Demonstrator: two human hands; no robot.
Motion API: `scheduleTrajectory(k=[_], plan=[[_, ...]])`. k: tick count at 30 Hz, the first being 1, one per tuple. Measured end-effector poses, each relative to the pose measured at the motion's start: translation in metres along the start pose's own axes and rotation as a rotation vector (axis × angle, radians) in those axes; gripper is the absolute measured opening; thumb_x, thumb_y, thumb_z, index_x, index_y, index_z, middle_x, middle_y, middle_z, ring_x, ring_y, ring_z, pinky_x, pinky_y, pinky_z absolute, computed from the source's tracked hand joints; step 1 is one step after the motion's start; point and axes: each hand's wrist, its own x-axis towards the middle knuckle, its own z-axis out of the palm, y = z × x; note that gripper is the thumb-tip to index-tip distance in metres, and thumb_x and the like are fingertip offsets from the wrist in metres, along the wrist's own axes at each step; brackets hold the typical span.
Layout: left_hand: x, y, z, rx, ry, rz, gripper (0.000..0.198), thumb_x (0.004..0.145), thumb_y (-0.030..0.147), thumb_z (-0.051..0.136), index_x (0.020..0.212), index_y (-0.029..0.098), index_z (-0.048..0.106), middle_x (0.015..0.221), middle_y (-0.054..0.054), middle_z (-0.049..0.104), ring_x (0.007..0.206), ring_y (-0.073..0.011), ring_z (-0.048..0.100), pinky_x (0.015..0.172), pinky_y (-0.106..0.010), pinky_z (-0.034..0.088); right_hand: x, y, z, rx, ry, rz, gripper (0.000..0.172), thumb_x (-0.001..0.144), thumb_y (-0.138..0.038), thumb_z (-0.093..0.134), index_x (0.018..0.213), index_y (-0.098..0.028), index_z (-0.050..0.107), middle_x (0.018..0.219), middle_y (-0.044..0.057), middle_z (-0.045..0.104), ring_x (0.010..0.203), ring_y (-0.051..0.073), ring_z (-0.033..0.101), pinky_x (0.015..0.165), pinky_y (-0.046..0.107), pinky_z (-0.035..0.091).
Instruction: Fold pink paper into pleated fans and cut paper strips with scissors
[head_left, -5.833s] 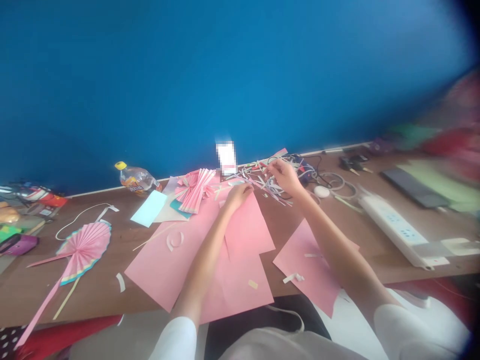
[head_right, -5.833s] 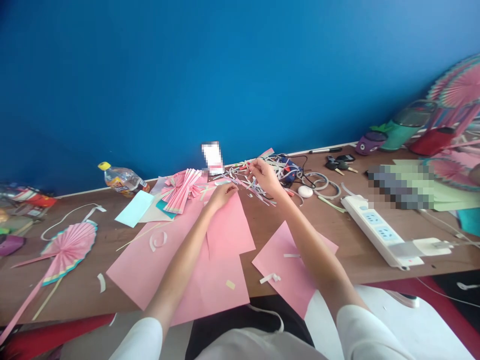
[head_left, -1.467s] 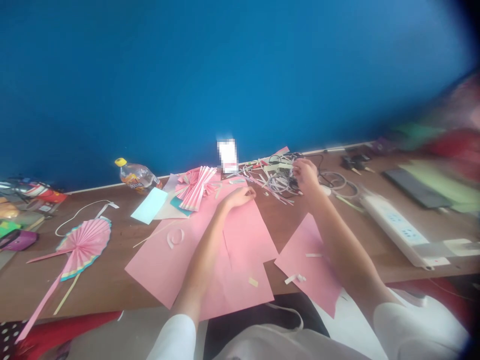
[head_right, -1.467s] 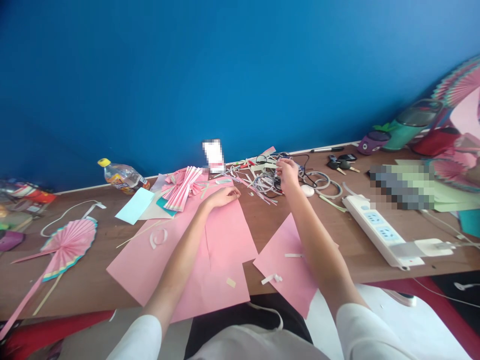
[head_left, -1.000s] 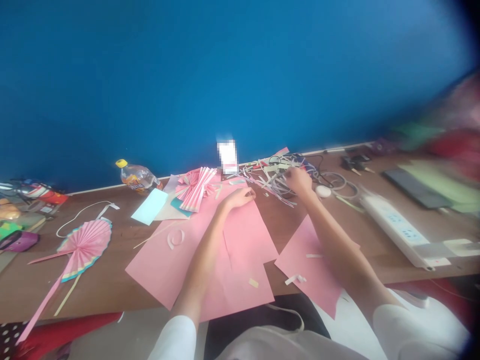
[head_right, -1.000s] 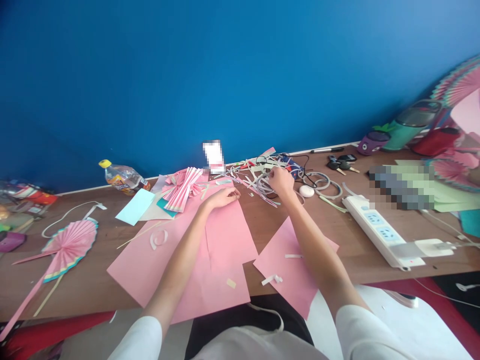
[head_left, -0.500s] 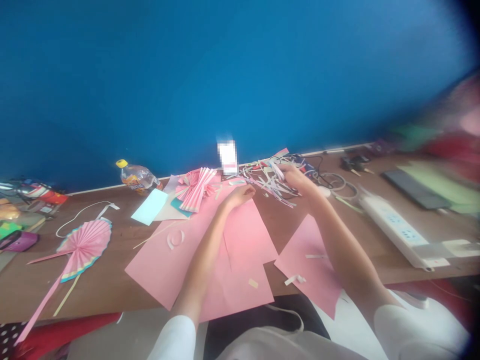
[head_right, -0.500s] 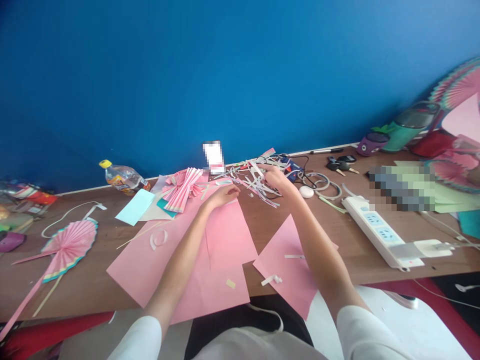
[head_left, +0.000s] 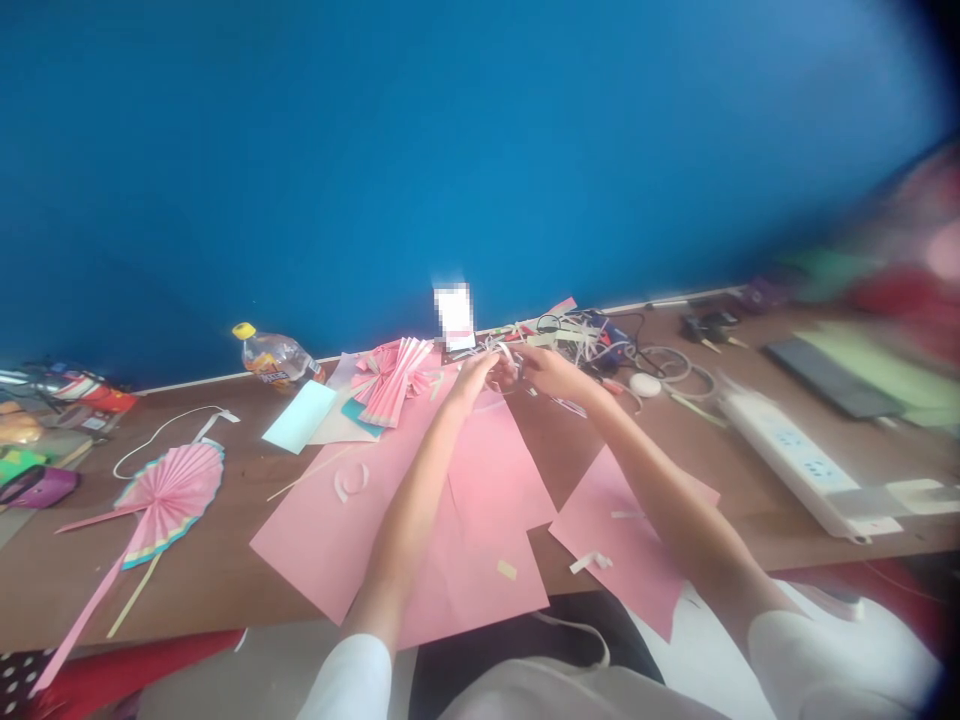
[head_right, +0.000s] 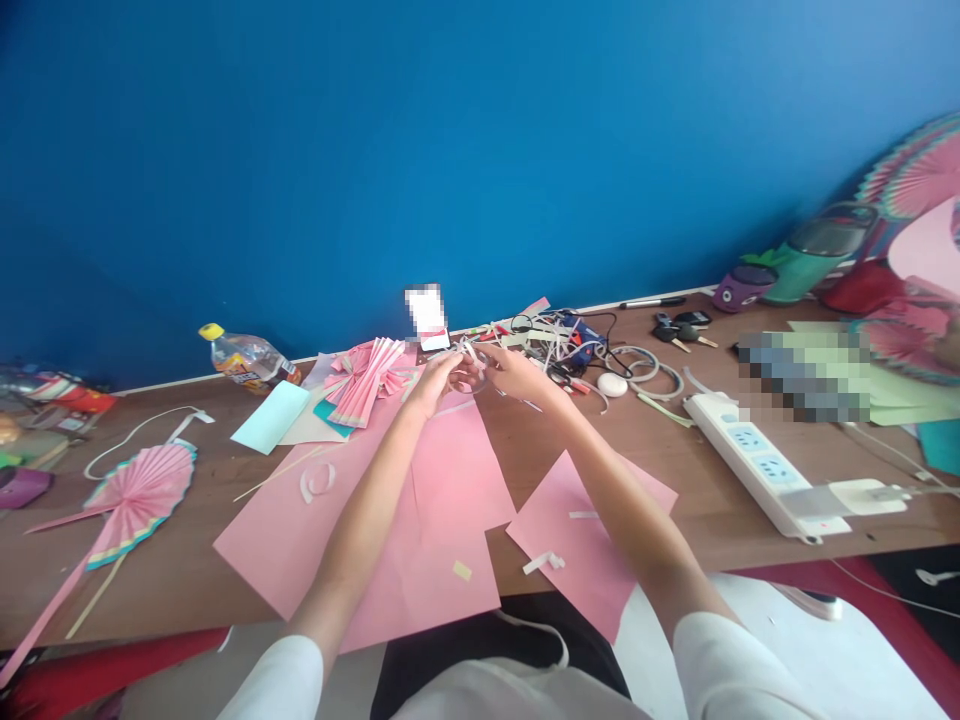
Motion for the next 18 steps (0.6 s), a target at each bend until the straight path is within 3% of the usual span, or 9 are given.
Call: scheduleTrajectory(k=[4,8,10,13,18], plan=[[-0.003,0.003,-0.007,0.096,-0.035,0.018,0.028,0.087,0.044,0.058,0.083,0.016,0.059,0.072,-0.002,0.063,0.062,-0.0115,0.059,0.053,-0.022,0.035,0.002,0.0,-0.003,0.316,-0.041,0.039,0.066,0.076,-0.017,0.046,0.141,-0.023,0.049,0.12,0.007,0.068,0.093,0.022,0.063,0.08,0.034,0.051],[-0.008,0.009,-0.004,0.119,-0.131,0.035,0.033,0.088,0.048,0.055,0.079,0.016,0.058,0.069,-0.001,0.059,0.06,-0.01,0.055,0.052,-0.022,0.032,0.002,0.002,-0.008,0.614,-0.038,0.017,0.069,0.076,-0.019,0.048,0.145,-0.026,0.045,0.128,0.005,0.065,0.114,0.024,0.058,0.098,0.041,0.045],[-0.01,0.012,-0.002,0.132,-0.171,0.043,0.038,0.09,0.051,0.051,0.079,0.016,0.058,0.069,-0.002,0.059,0.059,-0.0099,0.053,0.052,-0.023,0.031,0.002,0.003,-0.009,0.621,-0.03,0.0,0.062,0.074,-0.019,0.05,0.136,-0.026,0.056,0.125,0.004,0.067,0.115,0.025,0.058,0.099,0.04,0.044],[-0.012,0.014,0.0,0.142,-0.2,0.038,0.041,0.091,0.052,0.047,0.079,0.015,0.059,0.068,-0.002,0.06,0.059,-0.01,0.053,0.052,-0.023,0.031,0.003,0.006,-0.008,0.575,-0.076,0.02,0.045,0.071,-0.018,0.052,0.112,-0.02,0.072,0.108,0.004,0.072,0.102,0.024,0.063,0.09,0.036,0.048],[-0.013,0.015,0.0,0.152,-0.261,0.0,0.044,0.091,0.052,0.046,0.087,0.013,0.066,0.072,-0.005,0.064,0.062,-0.0109,0.055,0.054,-0.023,0.032,0.003,0.006,-0.009,0.543,-0.021,0.029,0.034,0.069,-0.021,0.054,0.095,-0.018,0.076,0.093,0.004,0.074,0.089,0.022,0.064,0.079,0.032,0.049]])
